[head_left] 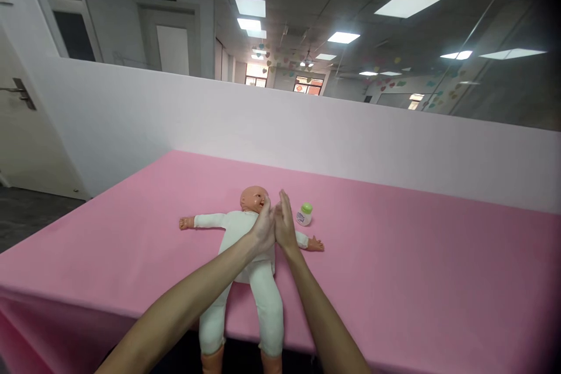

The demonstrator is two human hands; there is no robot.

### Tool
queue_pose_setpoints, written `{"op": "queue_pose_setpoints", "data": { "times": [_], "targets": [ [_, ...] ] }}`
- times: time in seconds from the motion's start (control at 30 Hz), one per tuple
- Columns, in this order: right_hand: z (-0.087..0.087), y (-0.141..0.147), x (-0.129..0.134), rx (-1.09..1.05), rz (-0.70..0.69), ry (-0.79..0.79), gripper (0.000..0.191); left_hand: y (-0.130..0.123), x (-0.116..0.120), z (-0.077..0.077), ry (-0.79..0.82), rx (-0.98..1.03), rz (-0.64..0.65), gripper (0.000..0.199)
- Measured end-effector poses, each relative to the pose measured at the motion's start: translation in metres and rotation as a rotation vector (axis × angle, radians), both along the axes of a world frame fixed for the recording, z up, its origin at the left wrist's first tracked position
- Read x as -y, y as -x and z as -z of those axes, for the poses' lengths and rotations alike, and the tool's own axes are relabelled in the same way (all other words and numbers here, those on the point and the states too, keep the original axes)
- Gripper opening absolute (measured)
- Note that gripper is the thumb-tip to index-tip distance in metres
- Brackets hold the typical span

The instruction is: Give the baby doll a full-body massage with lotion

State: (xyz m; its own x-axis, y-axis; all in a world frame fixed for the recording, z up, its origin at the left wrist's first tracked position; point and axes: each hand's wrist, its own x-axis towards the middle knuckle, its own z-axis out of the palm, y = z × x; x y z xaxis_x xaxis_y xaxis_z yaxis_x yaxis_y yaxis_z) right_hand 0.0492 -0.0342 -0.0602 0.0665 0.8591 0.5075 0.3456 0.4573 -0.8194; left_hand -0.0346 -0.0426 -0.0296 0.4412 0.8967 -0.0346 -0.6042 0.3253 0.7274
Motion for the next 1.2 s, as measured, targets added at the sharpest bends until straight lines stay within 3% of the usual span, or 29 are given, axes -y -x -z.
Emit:
{"op": "queue_pose_setpoints", "data": {
  "times": [0.1, 0.27, 0.37, 0.43, 0.53, 0.6, 0.73, 0.83, 1.0, 1.1, 1.2],
  "targets": [
    [0.005, 0.017, 0.011, -0.086, 0.003, 0.125, 0.078, 0.014, 0.004, -0.004, -0.034, 0.026, -0.056, 0.070],
    [0.012, 0.044, 0.038, 0.108, -0.093, -0.066, 0.083, 0.018, 0.005, -0.003, -0.030, -0.039, -0.169, 0.079],
    [0.004, 0.034, 0.032, 0.107, -0.126, -0.084, 0.082, 0.023, 0.015, -0.003, -0.055, -0.001, -0.113, 0.069],
    [0.002, 0.022, 0.025, 0.007, -0.084, -0.010, 0.079, 0.030, 0.022, -0.004, -0.117, 0.030, -0.039, 0.076],
    [0.015, 0.004, 0.021, -0.177, -0.029, 0.151, 0.078, 0.041, 0.018, -0.005, -0.240, 0.005, -0.015, 0.078],
    [0.030, -0.006, 0.026, -0.223, 0.016, 0.216, 0.075, 0.049, 0.004, -0.003, -0.302, -0.097, -0.146, 0.073],
    [0.055, -0.026, 0.039, -0.126, 0.110, 0.272, 0.054, 0.065, -0.037, 0.011, -0.433, -0.386, -0.542, 0.058],
    [0.063, -0.037, 0.039, -0.098, 0.096, 0.366, 0.058, 0.074, -0.062, 0.032, -0.450, -0.672, -0.673, 0.056],
    [0.060, -0.030, 0.028, -0.257, -0.042, 0.505, 0.061, 0.077, -0.082, 0.055, -0.360, -0.961, -0.603, 0.075],
    [0.056, -0.017, 0.024, -0.458, -0.184, 0.517, 0.059, 0.077, -0.085, 0.055, -0.313, -1.069, -0.538, 0.092],
    [0.054, -0.005, 0.019, -0.604, -0.216, 0.516, 0.054, 0.077, -0.085, 0.054, -0.303, -1.132, -0.498, 0.107]
  ]
}}
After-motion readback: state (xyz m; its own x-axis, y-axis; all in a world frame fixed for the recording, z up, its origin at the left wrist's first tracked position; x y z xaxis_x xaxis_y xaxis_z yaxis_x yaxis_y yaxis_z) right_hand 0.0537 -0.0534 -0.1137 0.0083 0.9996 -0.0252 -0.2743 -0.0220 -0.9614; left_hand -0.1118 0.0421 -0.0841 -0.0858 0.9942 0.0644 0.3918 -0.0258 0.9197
